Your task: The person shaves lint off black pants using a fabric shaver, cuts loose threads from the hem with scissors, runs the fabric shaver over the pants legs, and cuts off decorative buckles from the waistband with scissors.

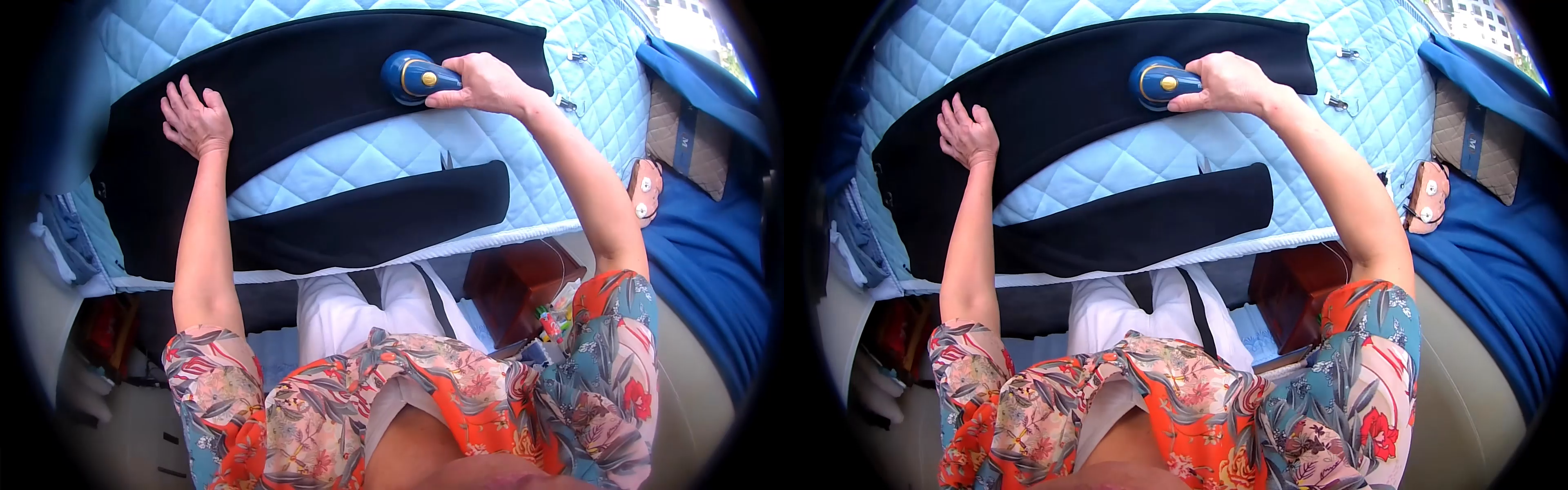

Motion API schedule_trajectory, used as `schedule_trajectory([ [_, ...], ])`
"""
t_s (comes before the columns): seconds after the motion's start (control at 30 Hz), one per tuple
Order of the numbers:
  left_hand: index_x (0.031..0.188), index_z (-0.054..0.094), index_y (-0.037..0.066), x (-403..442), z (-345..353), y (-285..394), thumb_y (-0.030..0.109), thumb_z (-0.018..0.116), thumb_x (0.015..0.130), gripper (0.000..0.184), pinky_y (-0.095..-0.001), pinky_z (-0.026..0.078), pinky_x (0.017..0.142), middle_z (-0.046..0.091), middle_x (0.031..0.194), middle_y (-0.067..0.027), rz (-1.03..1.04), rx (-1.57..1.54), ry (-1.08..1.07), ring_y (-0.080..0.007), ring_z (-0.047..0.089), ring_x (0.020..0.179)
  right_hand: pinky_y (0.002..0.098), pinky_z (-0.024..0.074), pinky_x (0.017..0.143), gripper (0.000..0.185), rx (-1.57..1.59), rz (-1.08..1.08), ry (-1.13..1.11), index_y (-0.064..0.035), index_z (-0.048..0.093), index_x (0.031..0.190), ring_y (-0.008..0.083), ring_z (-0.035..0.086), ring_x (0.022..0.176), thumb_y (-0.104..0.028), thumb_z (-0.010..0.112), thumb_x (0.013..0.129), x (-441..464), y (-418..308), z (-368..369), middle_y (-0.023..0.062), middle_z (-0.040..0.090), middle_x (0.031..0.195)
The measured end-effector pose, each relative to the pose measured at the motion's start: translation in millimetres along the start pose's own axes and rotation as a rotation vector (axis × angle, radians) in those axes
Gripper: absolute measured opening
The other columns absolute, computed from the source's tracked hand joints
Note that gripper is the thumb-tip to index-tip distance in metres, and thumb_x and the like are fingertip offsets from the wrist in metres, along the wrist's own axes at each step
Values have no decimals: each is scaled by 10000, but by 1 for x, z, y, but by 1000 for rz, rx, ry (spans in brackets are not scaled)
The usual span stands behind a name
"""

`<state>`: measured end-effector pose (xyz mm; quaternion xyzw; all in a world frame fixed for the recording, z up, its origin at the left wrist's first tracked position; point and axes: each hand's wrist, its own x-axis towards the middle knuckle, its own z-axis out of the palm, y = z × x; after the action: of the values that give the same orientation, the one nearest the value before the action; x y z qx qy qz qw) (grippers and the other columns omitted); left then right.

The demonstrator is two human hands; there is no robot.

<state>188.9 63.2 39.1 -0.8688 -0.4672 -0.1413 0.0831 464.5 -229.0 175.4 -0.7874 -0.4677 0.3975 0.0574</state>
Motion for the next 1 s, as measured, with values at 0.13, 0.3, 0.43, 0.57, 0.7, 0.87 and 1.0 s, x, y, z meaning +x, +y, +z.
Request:
schedule_trajectory([
  [0.13,1306,464,200,-1,-2,-3,389,438,864,481,-505,280,1005,405,1397,-46,3,-4,-4,-257,349,1290,349,474,658,486,70,182,87,-32,661,887,241,624,691,-490,698,728,-33,62,-21,124,633,711],
  [0.3,1306,464,202,-1,0,-2,390,436,864,481,-507,279,1005,404,1399,-51,-1,-1,6,-258,350,1290,292,434,461,475,104,509,225,-49,664,795,140,545,454,-523,673,751,-64,133,-59,44,542,534],
  [0.43,1309,462,204,-1,1,-3,388,436,866,481,-506,280,1005,405,1398,-50,6,-15,20,-257,352,1289,293,441,481,510,139,263,185,-35,611,795,145,532,444,-540,663,756,-3,57,-42,46,522,531],
  [0.57,1308,463,204,0,3,-3,387,438,865,480,-504,279,1006,407,1395,-50,16,-21,28,-255,353,1288,249,382,425,475,130,159,201,-31,581,759,103,486,415,-500,639,810,9,55,-53,12,470,485],
  [0.7,1312,457,207,-1,1,-3,389,440,864,483,-505,278,1005,407,1395,-49,5,-10,16,-253,352,1288,208,300,350,439,237,438,191,-70,556,709,57,429,369,-489,642,810,-41,124,-68,-32,435,472],
  [0.87,1309,457,207,-1,2,-5,387,445,862,482,-509,288,996,414,1386,-47,8,6,25,-252,358,1282,221,345,377,463,83,358,147,-56,570,730,74,458,399,-508,633,809,-18,95,-69,-11,450,484],
  [1.0,1291,476,201,1,1,-5,378,460,850,475,-517,298,984,418,1378,-53,22,-24,38,-262,359,1276,254,375,433,465,87,172,146,-54,597,809,104,484,426,-517,635,804,21,45,-51,21,470,496],
])
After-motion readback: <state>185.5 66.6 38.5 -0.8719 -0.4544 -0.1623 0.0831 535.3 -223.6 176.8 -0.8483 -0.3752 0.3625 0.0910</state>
